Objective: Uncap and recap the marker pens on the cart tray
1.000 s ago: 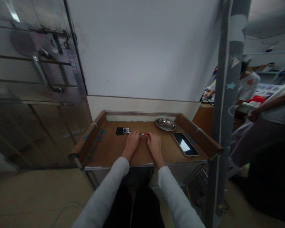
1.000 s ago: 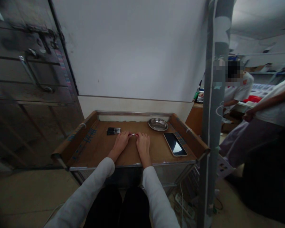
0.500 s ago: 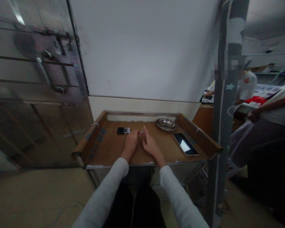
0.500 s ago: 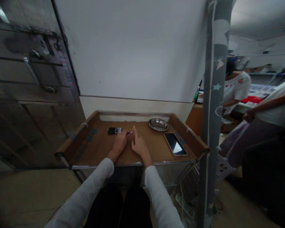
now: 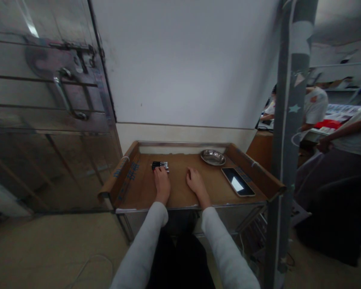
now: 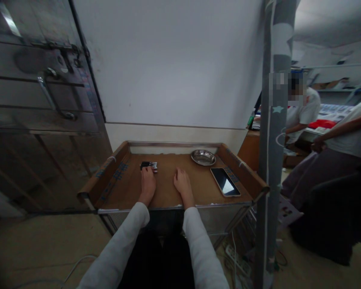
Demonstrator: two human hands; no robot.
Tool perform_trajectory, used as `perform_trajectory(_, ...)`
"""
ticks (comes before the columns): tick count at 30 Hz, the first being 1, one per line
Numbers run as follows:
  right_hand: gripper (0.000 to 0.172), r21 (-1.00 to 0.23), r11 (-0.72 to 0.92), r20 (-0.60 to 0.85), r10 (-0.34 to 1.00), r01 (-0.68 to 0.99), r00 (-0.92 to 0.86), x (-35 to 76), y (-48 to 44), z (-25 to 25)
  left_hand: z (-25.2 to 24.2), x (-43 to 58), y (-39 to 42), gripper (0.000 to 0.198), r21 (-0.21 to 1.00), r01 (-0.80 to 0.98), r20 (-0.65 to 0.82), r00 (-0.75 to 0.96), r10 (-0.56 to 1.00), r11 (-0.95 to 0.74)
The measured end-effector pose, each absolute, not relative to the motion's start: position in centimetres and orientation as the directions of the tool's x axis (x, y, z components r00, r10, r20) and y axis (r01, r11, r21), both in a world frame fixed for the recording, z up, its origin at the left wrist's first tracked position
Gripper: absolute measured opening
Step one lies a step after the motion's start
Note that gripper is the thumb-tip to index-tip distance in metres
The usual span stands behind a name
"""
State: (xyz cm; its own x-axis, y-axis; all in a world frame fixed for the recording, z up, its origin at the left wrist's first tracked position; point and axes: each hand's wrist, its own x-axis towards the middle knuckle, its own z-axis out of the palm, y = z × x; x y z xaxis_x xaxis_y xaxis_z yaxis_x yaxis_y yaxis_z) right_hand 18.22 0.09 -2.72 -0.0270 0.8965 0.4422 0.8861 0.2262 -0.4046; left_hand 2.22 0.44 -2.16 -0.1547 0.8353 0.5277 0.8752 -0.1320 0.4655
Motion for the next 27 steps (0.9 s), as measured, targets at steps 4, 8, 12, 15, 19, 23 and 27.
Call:
perform_trajectory(4, 0.034, -0.388, 0.243, 0.436, 0.898, 0.889, -0.055, 18.3, 0.0, -2.5, -2.1, 2.7, 0.5, 0.03, 0.468, 0.878, 0.518, -0.183, 0.836, -0.098)
perform_trajectory(8, 0.033, -0.399, 0.247, 0.43, 0.901, 0.883, -0.058, 18.3, -0.1, -2.4, -1.8, 3.0, -0.1, 0.024, 0.44, 0.864, 0.504, -0.012, 0.863, -0.245)
perform_trajectory(12, 0.033, -0.415, 0.255, 0.425, 0.903, 0.873, -0.062, 18.5, -0.1, -2.5, -1.7, 3.2, -0.6, 0.02, 0.4, 0.854, 0.456, 0.128, 0.881, -0.332)
perform_trajectory(15, 0.032, -0.425, 0.268, 0.43, 0.9, 0.865, -0.068, 18.6, 0.0, -2.6, -1.8, 3.2, -0.6, 0.019, 0.396, 0.854, 0.44, 0.145, 0.886, -0.337)
perform_trajectory(19, 0.032, -0.45, 0.27, 0.433, 0.9, 0.851, -0.057, 18.7, 0.1, -2.8, -2.0, 2.9, -0.6, 0.018, 0.41, 0.846, 0.45, 0.136, 0.883, -0.339)
perform_trajectory(23, 0.031, -0.481, 0.279, 0.45, 0.892, 0.831, -0.039, 18.7, -0.1, -2.8, -2.1, 2.7, -0.6, 0.018, 0.426, 0.839, 0.457, 0.125, 0.881, -0.34)
perform_trajectory(27, 0.03, -0.495, 0.28, 0.456, 0.889, 0.823, -0.029, 18.8, -0.1, -2.7, -1.9, 2.7, -0.8, 0.017, 0.425, 0.818, 0.452, 0.18, 0.874, -0.389)
